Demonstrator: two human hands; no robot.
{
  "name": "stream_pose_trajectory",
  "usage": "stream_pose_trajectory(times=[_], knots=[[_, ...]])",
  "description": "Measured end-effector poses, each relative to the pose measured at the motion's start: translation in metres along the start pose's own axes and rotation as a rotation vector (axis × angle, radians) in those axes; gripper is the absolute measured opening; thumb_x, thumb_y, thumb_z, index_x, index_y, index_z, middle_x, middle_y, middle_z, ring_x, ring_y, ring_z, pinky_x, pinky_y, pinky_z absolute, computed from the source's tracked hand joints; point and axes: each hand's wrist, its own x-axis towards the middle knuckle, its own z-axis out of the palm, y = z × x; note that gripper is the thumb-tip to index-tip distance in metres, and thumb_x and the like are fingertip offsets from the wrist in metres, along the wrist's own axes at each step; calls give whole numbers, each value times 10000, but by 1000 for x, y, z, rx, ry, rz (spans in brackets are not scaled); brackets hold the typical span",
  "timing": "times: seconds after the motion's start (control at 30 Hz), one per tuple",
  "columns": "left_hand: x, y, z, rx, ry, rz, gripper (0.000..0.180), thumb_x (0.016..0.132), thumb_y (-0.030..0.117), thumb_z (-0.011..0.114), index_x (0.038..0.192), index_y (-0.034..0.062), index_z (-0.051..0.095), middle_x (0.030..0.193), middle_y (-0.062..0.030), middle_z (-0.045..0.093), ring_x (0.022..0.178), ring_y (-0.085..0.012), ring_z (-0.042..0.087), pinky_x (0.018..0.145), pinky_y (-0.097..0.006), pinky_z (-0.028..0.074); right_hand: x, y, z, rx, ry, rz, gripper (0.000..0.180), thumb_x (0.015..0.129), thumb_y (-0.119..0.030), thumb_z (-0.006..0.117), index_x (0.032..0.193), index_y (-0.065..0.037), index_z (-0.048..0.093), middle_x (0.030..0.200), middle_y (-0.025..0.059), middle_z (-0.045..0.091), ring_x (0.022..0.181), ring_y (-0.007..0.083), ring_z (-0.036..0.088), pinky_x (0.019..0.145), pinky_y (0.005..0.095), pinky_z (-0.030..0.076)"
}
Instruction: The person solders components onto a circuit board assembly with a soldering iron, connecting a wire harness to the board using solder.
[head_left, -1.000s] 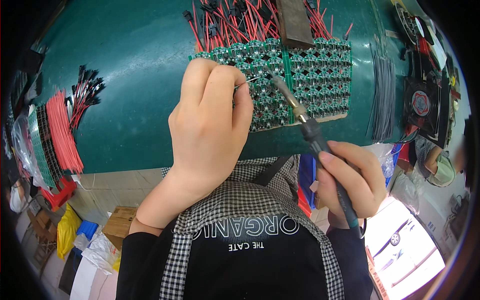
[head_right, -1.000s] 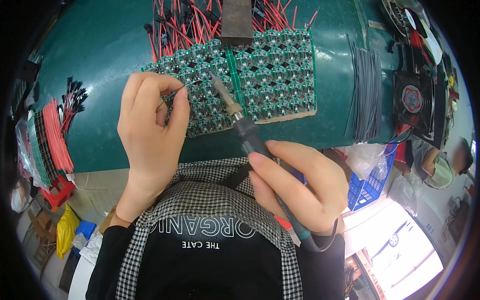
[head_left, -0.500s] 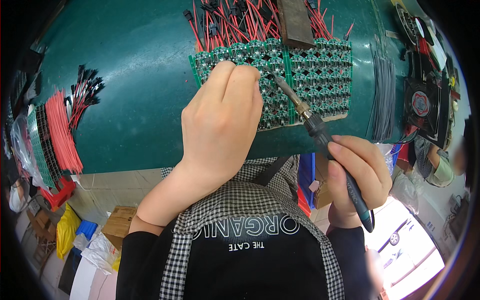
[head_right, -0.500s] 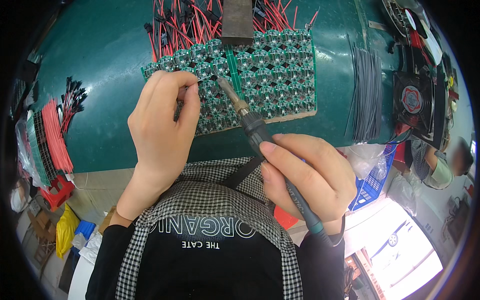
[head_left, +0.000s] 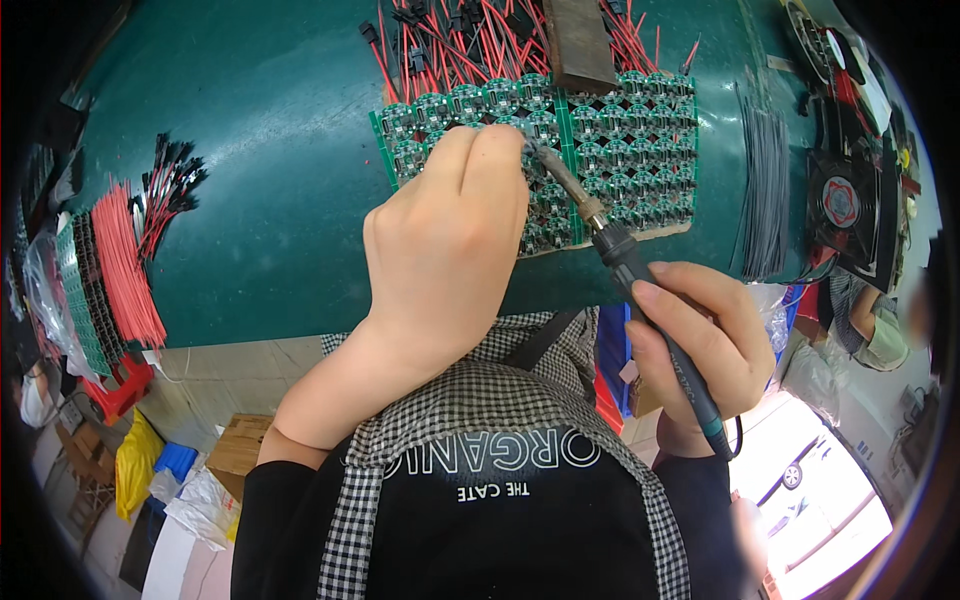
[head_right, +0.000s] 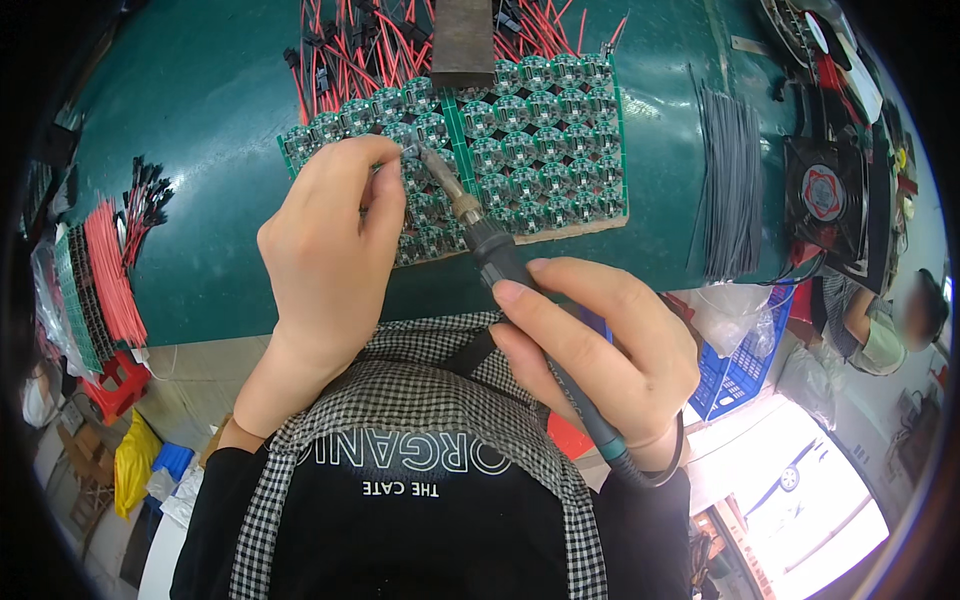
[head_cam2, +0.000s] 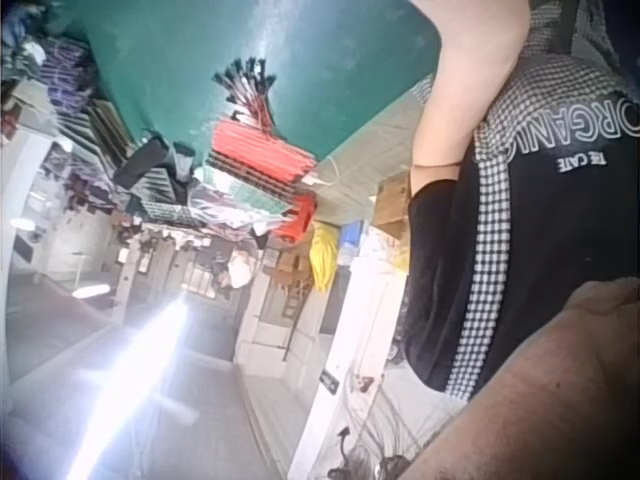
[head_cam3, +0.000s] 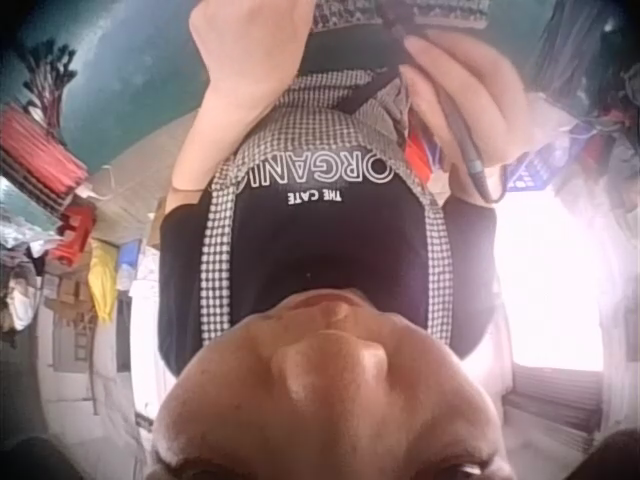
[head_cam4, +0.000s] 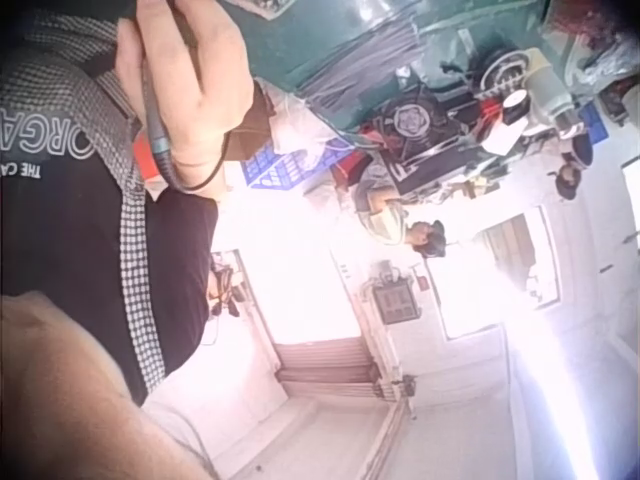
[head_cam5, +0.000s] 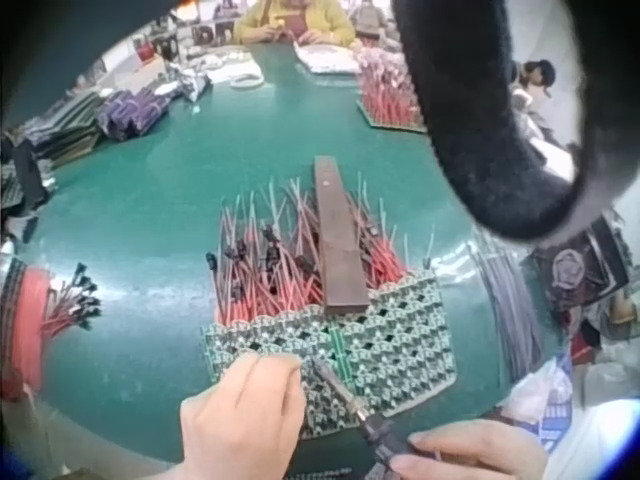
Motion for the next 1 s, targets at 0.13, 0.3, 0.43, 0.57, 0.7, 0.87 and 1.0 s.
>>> stream_pose_trajectory(times=[0.13, 0.3, 0.43, 0.57, 0.7, 0.87, 1.0], knots=[[-6, 3, -4, -140, 31, -102, 137, 777, -32, 658, 874, 38, 593, 729, -33, 560, 530, -111, 475, 472, -249, 376, -4, 5, -5, 21, 51, -83, 223, 689, -47, 746, 903, -2, 700, 834, 153, 663, 676, 239, 652, 550, 287, 534], [-15, 3, -4, -180, -3, -67, 152, 766, -42, 667, 880, 30, 597, 720, -20, 555, 534, -86, 453, 467, -225, 354, -17, 17, -11, 49, 114, -129, 165, 739, -72, 671, 857, 43, 678, 797, 173, 665, 622, 230, 634, 515, 297, 525], [-15, 3, -2, -155, 2, -28, 146, 768, -46, 661, 877, 25, 596, 732, -36, 568, 552, -106, 507, 478, -236, 383, -17, 16, -7, 71, 98, -113, 181, 729, -64, 681, 880, 36, 680, 799, 172, 660, 623, 240, 638, 518, 294, 524], [-15, 3, 2, -118, -18, -25, 141, 771, -43, 658, 879, 26, 598, 741, -53, 580, 567, -135, 542, 494, -253, 414, -15, 18, -6, 64, 36, -100, 199, 708, -40, 701, 893, 33, 681, 829, 174, 655, 645, 247, 647, 532, 294, 525], [-12, 5, 4, -40, -19, 12, 159, 758, 32, 646, 796, 73, 497, 696, -45, 512, 514, -199, 556, 442, -303, 448, -14, 18, -8, 84, 2, -84, 231, 679, -8, 721, 906, 17, 689, 863, 164, 653, 658, 240, 648, 542, 291, 524], [-12, 6, -2, -35, -69, -3, 176, 768, 41, 633, 779, 73, 460, 679, -45, 503, 507, -213, 556, 435, -318, 451, -16, 6, 0, 67, 12, -57, 285, 627, 26, 744, 906, -24, 711, 881, 140, 649, 650, 221, 639, 540, 272, 515], [-14, 4, -4, -55, -42, -43, 161, 759, 18, 639, 841, 62, 508, 730, -59, 526, 558, -225, 573, 476, -315, 471, -16, 3, -1, 58, 26, -31, 258, 631, 21, 729, 886, -19, 710, 864, 139, 650, 642, 220, 637, 536, 270, 513]])
